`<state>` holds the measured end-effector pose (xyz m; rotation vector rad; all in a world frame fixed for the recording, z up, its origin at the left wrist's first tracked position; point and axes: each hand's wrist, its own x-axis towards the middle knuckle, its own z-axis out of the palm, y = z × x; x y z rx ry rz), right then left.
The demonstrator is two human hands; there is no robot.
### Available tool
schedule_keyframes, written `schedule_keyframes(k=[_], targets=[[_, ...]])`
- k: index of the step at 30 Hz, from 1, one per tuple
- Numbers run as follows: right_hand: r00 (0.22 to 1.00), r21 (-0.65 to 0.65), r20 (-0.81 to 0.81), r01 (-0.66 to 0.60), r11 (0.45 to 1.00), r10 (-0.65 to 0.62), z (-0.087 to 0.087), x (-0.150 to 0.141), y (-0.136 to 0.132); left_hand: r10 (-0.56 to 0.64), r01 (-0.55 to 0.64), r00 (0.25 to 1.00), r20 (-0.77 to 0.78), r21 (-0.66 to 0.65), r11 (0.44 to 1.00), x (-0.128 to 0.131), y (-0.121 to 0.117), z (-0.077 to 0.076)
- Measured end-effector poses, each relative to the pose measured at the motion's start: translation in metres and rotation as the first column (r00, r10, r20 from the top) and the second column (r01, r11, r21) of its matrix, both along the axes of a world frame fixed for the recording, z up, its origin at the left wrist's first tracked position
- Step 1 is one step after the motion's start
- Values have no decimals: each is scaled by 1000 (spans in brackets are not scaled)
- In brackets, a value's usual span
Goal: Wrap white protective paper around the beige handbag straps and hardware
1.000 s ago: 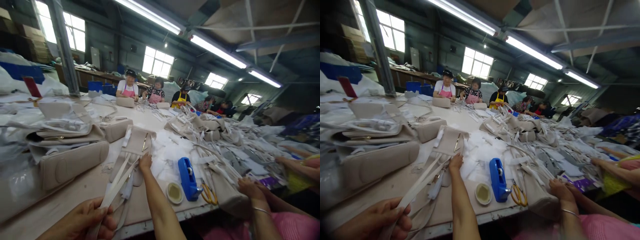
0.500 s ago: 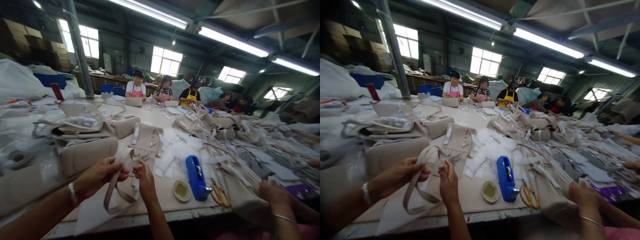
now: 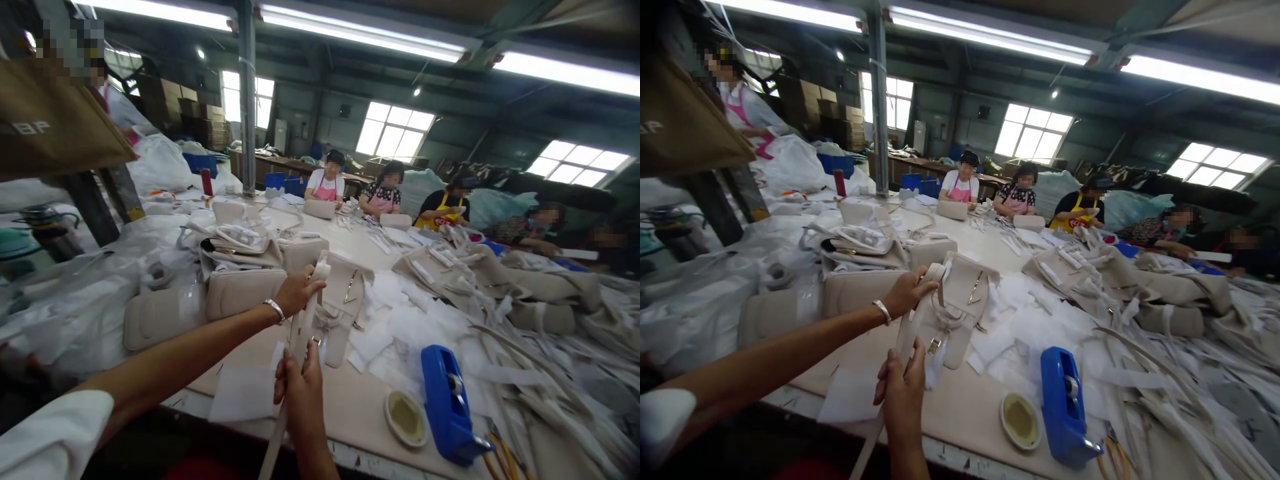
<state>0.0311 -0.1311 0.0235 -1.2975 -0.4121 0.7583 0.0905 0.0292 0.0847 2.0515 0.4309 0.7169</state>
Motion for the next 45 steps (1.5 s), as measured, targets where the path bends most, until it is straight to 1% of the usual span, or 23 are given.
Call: schedule_keyframes(k=[2, 5, 7, 9, 11, 14, 16, 18, 20, 21, 23, 24, 25, 27, 28, 29, 30, 32, 33, 35, 38, 41, 45], targets=[[999, -31, 7, -31, 999, 31, -14, 3, 1, -30, 34, 999, 24, -170, 985, 18, 12, -3], [991, 2, -91, -95, 995, 95, -39, 12, 4, -70, 79, 997, 38, -356, 931, 54, 29, -15], [982, 26, -161, -99, 995, 102, -52, 24, 6, -90, 95, 995, 34, -448, 889, 75, 35, -30], [985, 19, -168, -47, 999, 49, -62, 41, 11, -94, 84, 996, 9, -544, 835, 86, 36, -51], [993, -30, -116, 31, 999, -35, -70, 60, 19, -115, 63, 992, -45, -618, 784, 80, 29, -75], [995, -197, 1, 101, 975, -103, -85, 81, 33, -213, 83, 970, -114, -669, 738, 50, 9, -110], [995, -308, 81, 87, 947, -66, -95, 87, 38, -231, 75, 961, -150, -665, 743, 27, -2, -130], [974, -399, 228, 84, 913, 10, -103, 92, 37, -205, 23, 957, -204, -652, 758, 13, -3, -147], [933, -461, 355, 118, 880, 61, -105, 105, 30, -189, -35, 942, -276, -645, 764, 7, 7, -159], [922, -468, 383, 148, 871, 49, -105, 115, 24, -190, -56, 931, -311, -636, 769, 7, 15, -164], [939, -402, 332, 228, 887, -91, -103, 145, 10, -172, -95, 910, -378, -592, 800, 11, 35, -173], [941, -336, 264, 295, 894, -211, -103, 162, 2, -147, -118, 900, -411, -553, 825, 14, 45, -177], [917, -271, 191, 391, 880, -349, -103, 179, -6, -111, -144, 889, -443, -503, 852, 16, 54, -180], [809, -217, 83, 585, 782, -582, -109, 206, -20, -26, -201, 861, -508, -387, 900, 19, 67, -187], [769, -246, 65, 630, 737, -635, -113, 215, -26, 16, -223, 845, -535, -324, 919, 20, 70, -190], [774, -305, 71, 618, 725, -630, -118, 220, -32, 55, -235, 830, -554, -259, 937, 21, 72, -192], [816, -378, 85, 558, 739, -572, -124, 222, -35, 89, -236, 820, -565, -193, 952, 22, 72, -193], [924, -516, 134, 375, 770, -359, -132, 221, -40, 135, -212, 810, -571, -70, 975, 23, 70, -194], [952, -575, 194, 305, 759, -235, -133, 219, -41, 149, -192, 808, -571, -16, 981, 24, 68, -194], [921, -678, 391, 287, 677, 0, -130, 217, -41, 158, -149, 802, -575, 63, 987, 27, 65, -193], [772, -753, 578, 380, 537, 265, -118, 221, -37, 159, -107, 796, -584, 124, 987, 34, 63, -192], [746, -755, 607, 433, 492, 275, -113, 228, -31, 189, -129, 780, -596, 143, 981, 38, 64, -193], [761, -731, 621, 477, 488, 187, -110, 222, -39, 174, -146, 790, -588, 96, 985, 31, 62, -190]])
